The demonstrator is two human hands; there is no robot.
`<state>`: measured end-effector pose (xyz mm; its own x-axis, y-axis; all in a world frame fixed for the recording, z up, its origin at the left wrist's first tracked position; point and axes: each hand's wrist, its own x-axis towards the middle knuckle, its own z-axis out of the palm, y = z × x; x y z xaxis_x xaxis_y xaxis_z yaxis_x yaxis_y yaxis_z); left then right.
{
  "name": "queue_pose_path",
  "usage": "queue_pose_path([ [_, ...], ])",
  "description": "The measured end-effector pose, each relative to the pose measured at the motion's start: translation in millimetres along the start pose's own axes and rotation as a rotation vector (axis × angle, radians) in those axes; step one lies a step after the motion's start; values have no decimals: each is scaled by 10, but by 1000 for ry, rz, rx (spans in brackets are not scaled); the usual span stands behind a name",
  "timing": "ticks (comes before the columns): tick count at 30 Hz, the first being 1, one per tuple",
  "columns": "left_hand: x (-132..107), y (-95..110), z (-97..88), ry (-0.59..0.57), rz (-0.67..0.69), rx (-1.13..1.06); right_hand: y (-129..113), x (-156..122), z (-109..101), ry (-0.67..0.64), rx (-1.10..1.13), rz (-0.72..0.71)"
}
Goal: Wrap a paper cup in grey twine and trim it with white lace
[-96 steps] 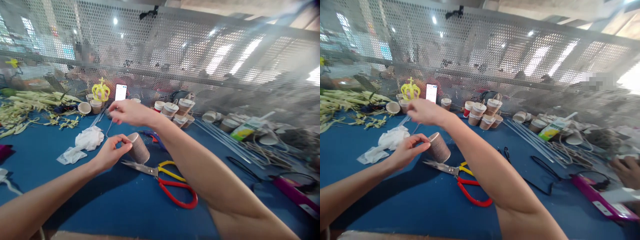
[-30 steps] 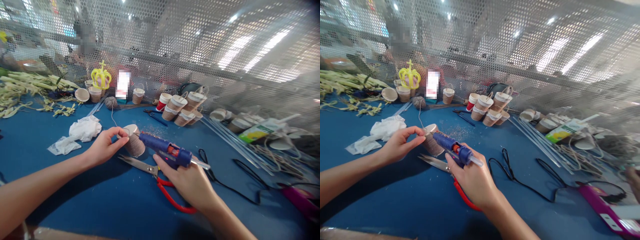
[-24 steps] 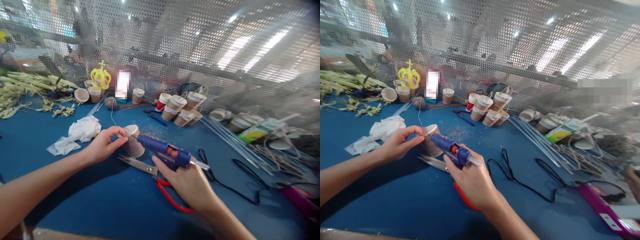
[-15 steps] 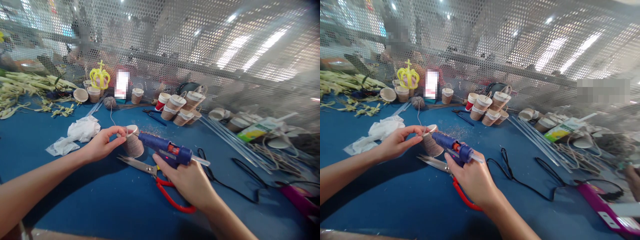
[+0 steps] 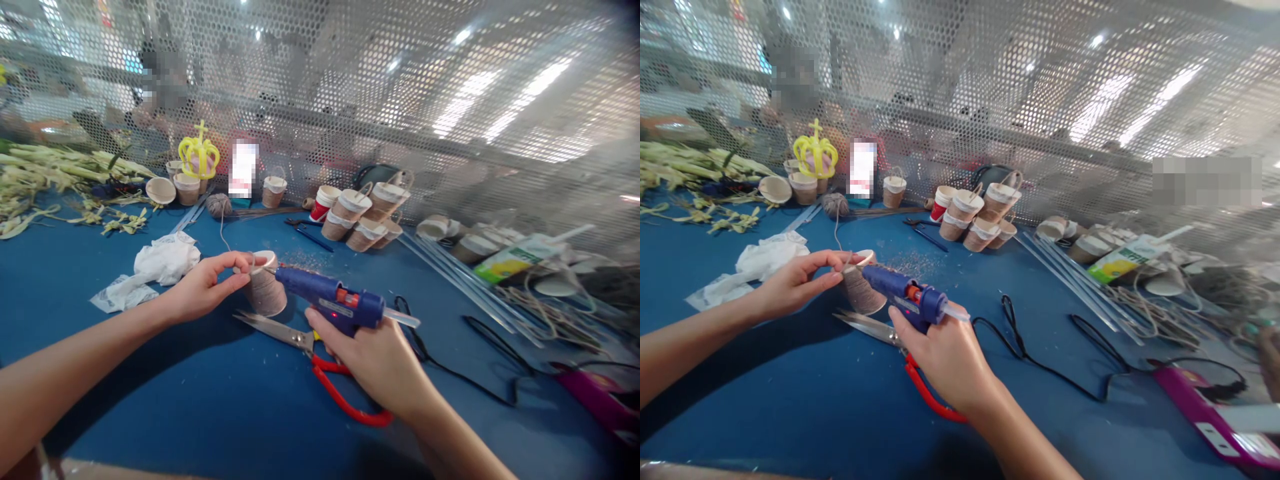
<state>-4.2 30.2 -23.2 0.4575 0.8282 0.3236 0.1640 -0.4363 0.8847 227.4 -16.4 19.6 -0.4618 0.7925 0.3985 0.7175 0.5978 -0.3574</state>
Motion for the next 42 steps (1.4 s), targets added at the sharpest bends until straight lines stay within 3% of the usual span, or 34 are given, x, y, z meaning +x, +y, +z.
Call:
queue_pose_path([
  [7, -5, -6, 4, -2, -14, 2, 130, 20, -6, 16, -21, 22],
  [11, -4, -9, -1, -14, -13, -8, 90, 32, 11, 45, 45, 91],
  [17, -1, -31, -7, -17, 0, -4, -10, 72, 20, 25, 200, 338],
  [22, 1, -41, -5, -16, 2, 4, 36, 75, 21, -2, 228, 410],
  [35, 2, -39, -3, -6, 0, 30, 26, 7, 20, -50, 168, 387],
  [42, 1, -8, -6, 0, -20, 61, 35, 21, 3, -61, 145, 276],
])
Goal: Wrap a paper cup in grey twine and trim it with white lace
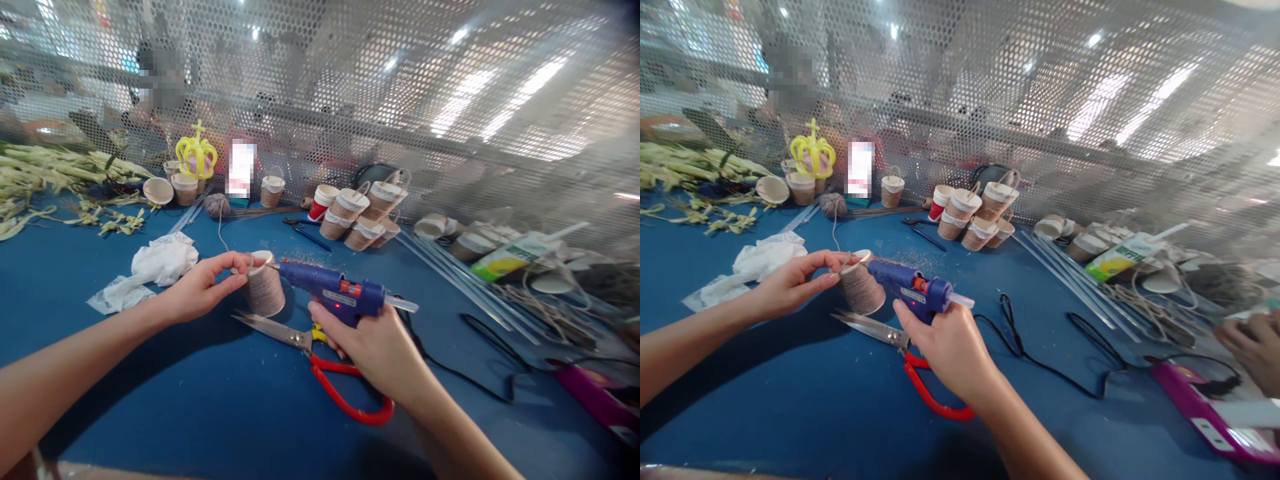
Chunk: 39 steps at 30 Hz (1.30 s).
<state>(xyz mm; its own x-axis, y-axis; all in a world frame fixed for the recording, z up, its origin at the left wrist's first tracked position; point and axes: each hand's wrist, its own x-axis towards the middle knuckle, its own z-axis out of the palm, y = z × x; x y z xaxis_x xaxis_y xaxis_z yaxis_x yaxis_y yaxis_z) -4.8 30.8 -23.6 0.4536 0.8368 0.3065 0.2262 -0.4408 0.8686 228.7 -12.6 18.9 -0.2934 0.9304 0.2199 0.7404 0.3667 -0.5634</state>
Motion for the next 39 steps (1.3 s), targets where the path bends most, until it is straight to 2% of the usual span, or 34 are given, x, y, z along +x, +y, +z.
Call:
queue_pose_path([
  [5, 3, -1, 0, 2, 4, 4, -20, -17, -27, 34, -28, -163],
  [7, 2, -1, 0, -2, 0, -8, -34, -22, -23, 39, -30, -184],
  [15, -1, 10, 2, -1, 3, -12, -206, 0, 21, 23, 63, -48],
  [22, -3, 12, 8, 14, -2, -7, -146, -40, 62, 63, 23, -121],
  [30, -3, -6, 0, -5, 7, 6, -231, -17, 75, 59, 71, -85],
  [39, 3, -18, -20, -33, 14, 15, 16, -1, -13, 43, -61, -105],
])
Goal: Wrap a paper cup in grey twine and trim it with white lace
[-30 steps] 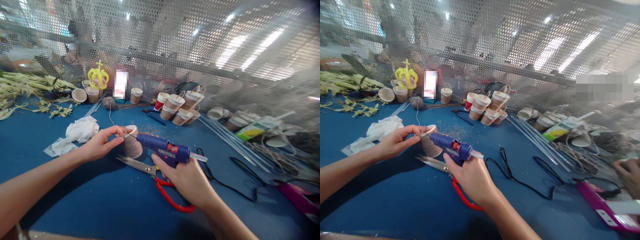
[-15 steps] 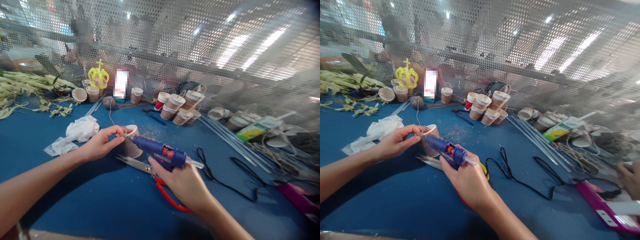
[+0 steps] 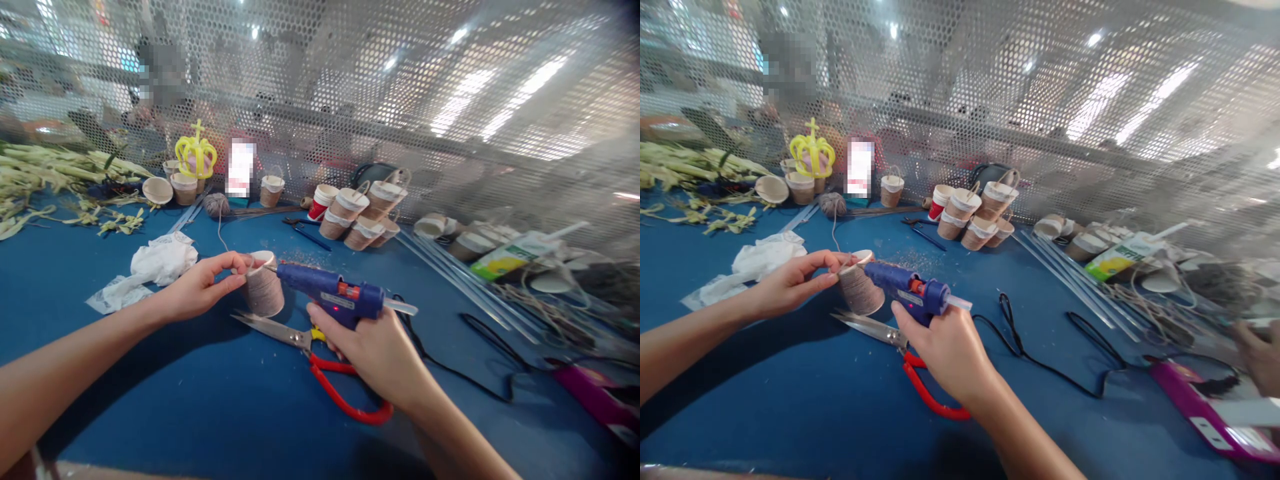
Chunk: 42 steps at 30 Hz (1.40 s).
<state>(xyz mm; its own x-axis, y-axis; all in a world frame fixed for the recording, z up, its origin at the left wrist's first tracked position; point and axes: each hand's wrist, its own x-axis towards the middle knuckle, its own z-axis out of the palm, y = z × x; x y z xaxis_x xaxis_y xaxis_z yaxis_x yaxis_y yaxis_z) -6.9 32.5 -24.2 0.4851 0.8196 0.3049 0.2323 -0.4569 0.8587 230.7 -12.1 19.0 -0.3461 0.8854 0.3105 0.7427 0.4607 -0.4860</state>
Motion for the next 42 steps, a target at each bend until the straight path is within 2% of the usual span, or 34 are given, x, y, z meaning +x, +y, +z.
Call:
queue_pose_path([
  [4, 5, -15, 2, -7, 11, -17, 7, 10, 19, -3, 3, 60],
  [9, 5, -10, 7, -13, 16, -62, 54, -12, 52, 7, 3, 22],
  [14, 4, 1, 8, -27, 16, -87, 217, 21, 67, 8, -88, -79],
  [20, 10, -2, 7, -30, 18, -100, 283, 26, 15, -77, -229, -195],
  [28, 8, -7, 10, -16, 15, -94, 209, -23, 50, -16, -122, -85],
  [37, 12, -6, 10, -11, 15, -92, 168, 16, 65, 4, -61, -96],
  [42, 6, -13, 16, -7, 17, -82, 229, 12, 25, 6, -16, -143],
])
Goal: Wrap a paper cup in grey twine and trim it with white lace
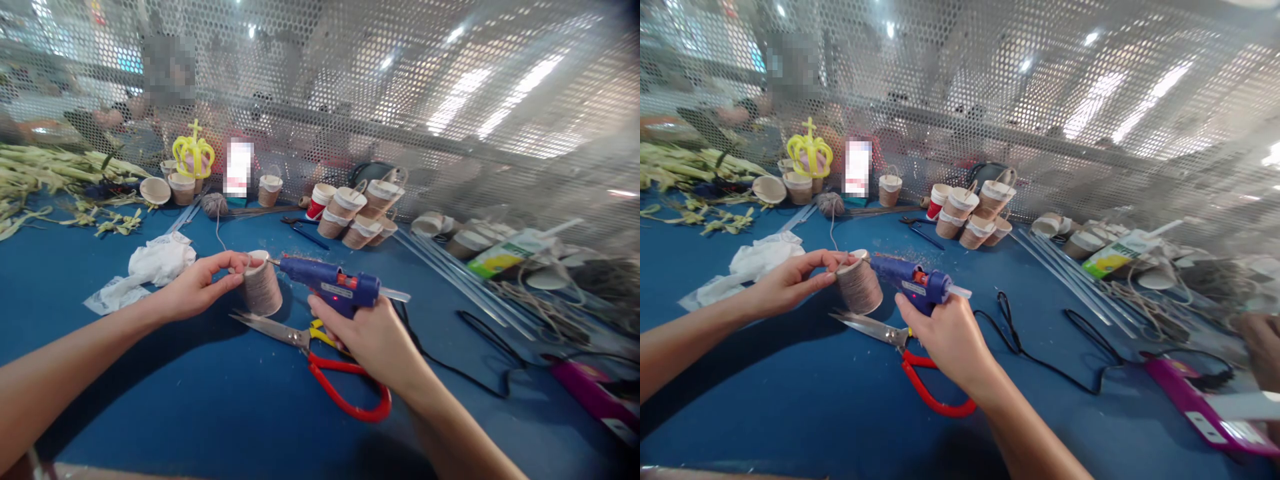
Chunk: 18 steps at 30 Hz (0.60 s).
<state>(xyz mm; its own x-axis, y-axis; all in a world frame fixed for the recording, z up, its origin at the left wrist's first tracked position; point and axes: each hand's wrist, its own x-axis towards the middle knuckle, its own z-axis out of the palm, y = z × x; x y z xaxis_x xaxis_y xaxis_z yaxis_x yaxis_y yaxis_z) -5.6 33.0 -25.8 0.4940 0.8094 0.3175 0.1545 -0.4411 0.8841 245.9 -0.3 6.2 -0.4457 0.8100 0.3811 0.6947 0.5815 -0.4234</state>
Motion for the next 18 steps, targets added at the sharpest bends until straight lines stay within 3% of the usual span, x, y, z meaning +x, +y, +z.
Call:
queue_pose_path([
  [5, -5, -17, -2, 5, 6, 23, -34, 3, -25, -10, 90, 88],
  [12, -13, -2, -6, 31, -19, 32, -226, 27, -49, -47, 338, 436],
  [18, -40, 46, -13, 56, -18, 59, -64, 194, -118, 26, 634, 654],
])
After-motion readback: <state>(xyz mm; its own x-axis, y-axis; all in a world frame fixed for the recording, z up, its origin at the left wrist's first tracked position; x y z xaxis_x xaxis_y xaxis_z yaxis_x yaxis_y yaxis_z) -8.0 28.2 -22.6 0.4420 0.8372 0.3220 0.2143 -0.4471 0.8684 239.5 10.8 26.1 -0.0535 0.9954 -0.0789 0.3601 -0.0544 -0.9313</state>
